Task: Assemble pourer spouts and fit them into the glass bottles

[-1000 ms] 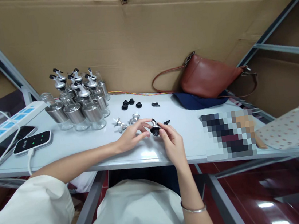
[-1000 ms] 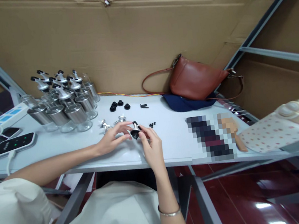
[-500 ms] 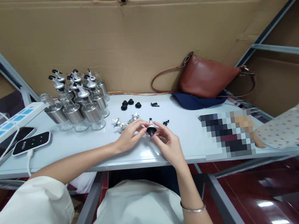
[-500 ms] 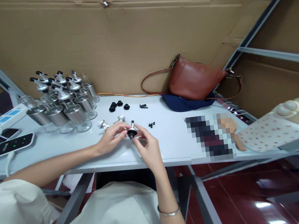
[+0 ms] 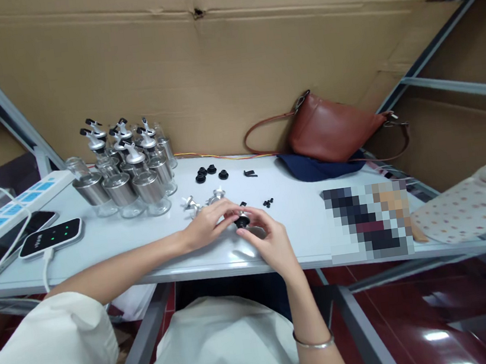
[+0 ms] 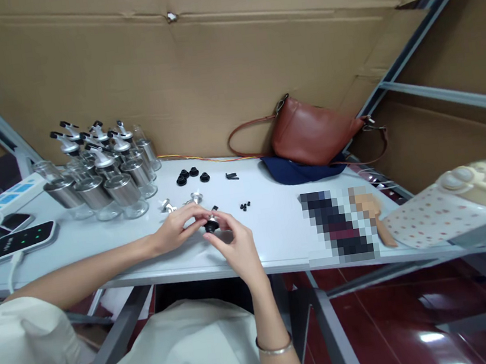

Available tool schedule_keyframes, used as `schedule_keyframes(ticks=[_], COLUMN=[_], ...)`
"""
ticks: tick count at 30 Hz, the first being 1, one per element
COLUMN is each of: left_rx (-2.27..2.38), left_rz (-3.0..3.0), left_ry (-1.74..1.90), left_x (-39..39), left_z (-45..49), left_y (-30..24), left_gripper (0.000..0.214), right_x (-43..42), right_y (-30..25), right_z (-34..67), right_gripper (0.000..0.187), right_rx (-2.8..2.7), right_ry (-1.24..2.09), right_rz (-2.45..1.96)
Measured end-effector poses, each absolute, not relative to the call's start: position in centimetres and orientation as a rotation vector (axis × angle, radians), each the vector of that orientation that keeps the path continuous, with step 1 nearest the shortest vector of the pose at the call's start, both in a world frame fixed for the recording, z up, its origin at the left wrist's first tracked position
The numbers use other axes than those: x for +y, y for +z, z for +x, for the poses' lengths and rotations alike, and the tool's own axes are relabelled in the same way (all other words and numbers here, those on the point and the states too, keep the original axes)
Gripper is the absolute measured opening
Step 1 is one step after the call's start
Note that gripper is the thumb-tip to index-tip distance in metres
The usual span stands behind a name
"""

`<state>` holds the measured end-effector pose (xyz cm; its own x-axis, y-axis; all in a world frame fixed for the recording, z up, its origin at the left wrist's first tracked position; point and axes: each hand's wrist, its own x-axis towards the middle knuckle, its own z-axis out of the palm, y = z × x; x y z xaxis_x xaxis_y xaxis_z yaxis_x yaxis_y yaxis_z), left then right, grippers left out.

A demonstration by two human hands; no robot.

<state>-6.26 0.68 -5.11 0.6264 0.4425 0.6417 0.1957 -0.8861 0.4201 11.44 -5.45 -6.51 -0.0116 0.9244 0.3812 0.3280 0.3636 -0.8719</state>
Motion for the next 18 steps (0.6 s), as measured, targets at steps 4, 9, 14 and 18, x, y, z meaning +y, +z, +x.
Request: schedule_keyframes(ticks=[4, 9, 14, 18], left_rx=[0.445, 0.450, 1.253, 1.847], left_rz=[2.668, 3.064, 2.656, 2.381], left_ry=[1.107, 1.300, 1.699, 1.919], left_x=[0.5, 2.3, 4.1, 4.0], left_z=[-6.2, -8.4, -13.5, -18.4], left_y=[-4.8, -1.1, 4.2, 4.7], left_gripper=[0.020, 0.014, 0.025, 0.047], right_x=[-5.4, -5.4, -5.4, -5.4], right_y=[-6.5, -6.7, -6.8, -6.8], right_z=[11.5, 11.5, 11.6, 11.8], right_gripper=[0.020, 0.014, 0.014, 0.015], right_rx=[-1.588, -1.511, -1.399, -1.345], right_ry=[0.671, 0.651, 0.602, 0.596], right_rz=[-1.098, -1.081, -1.101, -1.084])
